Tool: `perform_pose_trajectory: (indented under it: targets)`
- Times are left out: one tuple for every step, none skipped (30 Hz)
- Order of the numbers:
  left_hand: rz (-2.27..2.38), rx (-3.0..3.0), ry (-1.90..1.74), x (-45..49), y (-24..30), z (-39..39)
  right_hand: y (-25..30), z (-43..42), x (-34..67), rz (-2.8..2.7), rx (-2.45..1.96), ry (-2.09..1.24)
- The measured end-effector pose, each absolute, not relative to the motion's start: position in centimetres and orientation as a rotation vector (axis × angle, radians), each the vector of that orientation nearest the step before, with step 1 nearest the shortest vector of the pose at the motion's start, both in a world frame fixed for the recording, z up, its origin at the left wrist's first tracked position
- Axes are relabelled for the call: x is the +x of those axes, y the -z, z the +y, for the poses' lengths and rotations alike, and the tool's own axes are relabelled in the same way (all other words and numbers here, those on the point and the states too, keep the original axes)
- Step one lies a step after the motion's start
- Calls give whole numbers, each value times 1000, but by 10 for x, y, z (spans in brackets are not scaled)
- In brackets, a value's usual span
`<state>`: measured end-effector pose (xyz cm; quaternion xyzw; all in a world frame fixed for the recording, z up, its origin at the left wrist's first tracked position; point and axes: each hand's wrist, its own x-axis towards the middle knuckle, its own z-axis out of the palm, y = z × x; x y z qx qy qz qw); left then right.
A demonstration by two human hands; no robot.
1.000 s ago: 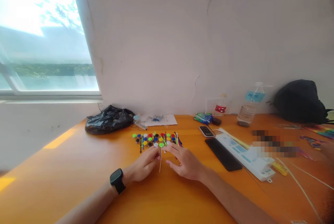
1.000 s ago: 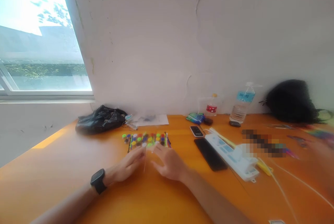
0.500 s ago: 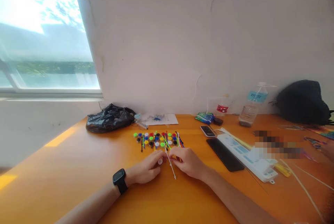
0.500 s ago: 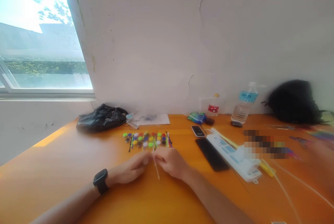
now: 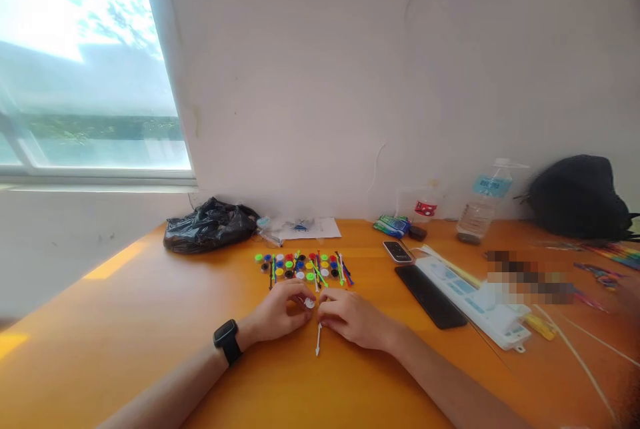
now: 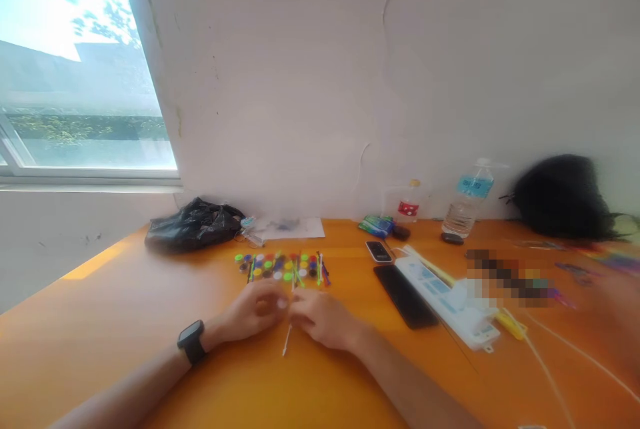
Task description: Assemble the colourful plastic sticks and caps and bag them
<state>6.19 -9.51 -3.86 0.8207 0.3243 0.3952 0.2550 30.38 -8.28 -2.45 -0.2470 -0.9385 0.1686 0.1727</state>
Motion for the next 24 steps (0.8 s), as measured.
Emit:
perform_pose_trajectory:
  targets:
    - [875,2236,-1087,62,39,-95,24,-85,303,-2663,-695,-489]
    - [875,2247,-1095,61,40,-94,23,-87,302,-2666,-692,-493]
    - [883,2259,-1099,61,41,-94,22,-89,301,-2670,-691,-486]
    - [891,2277,-1090,60,41,-93,21,-91,300,-2678,-689,-474]
    - [894,2302,-1066,59,42,-93,20,-92,299,-2685,-684,-459]
    - [885,2332,-1028,59,42,-92,20,-94,298,-2690,-674,-445]
    - [863,2363,-977,58,42,-92,19,-94,298,-2686,-666,-440]
    - [832,2389,-922,57,41,-93,19,-94,298,-2671,-669,-444]
    - [802,2405,-877,57,40,-93,19,-94,298,-2647,-685,-452]
    - [784,2410,-846,56,39,-94,19,-94,299,-2617,-715,-460]
    - [777,2408,-831,56,37,-94,19,-93,299,-2585,-753,-468]
    - [778,2405,-821,56,36,-95,19,-92,300,-2556,-790,-476]
    - [787,2399,-814,56,36,-95,19,-91,301,-2533,-818,-480]
    - [797,2389,-808,56,36,-96,19,-90,302,-2515,-834,-485]
    - [804,2372,-801,56,36,-96,19,-90,302,-2501,-840,-493]
    - [808,2348,-796,56,38,-96,19,-89,303,-2488,-837,-506]
    - [809,2318,-799,56,39,-95,19,-88,303,-2478,-831,-518]
    - [807,2286,-808,55,41,-95,20,-88,303,-2472,-821,-528]
    - [801,2257,-820,55,42,-95,22,-87,303,-2469,-810,-536]
    - [797,2232,-833,54,44,-94,23,-86,302,-2471,-799,-540]
    - [800,2212,-848,54,45,-94,26,-85,302,-2476,-788,-541]
    - [812,2198,-864,53,46,-94,28,-84,302,-2484,-778,-540]
    - [831,2191,-877,53,46,-93,30,-84,301,-2492,-768,-540]
    - [855,2194,-885,53,47,-93,32,-83,301,-2497,-757,-543]
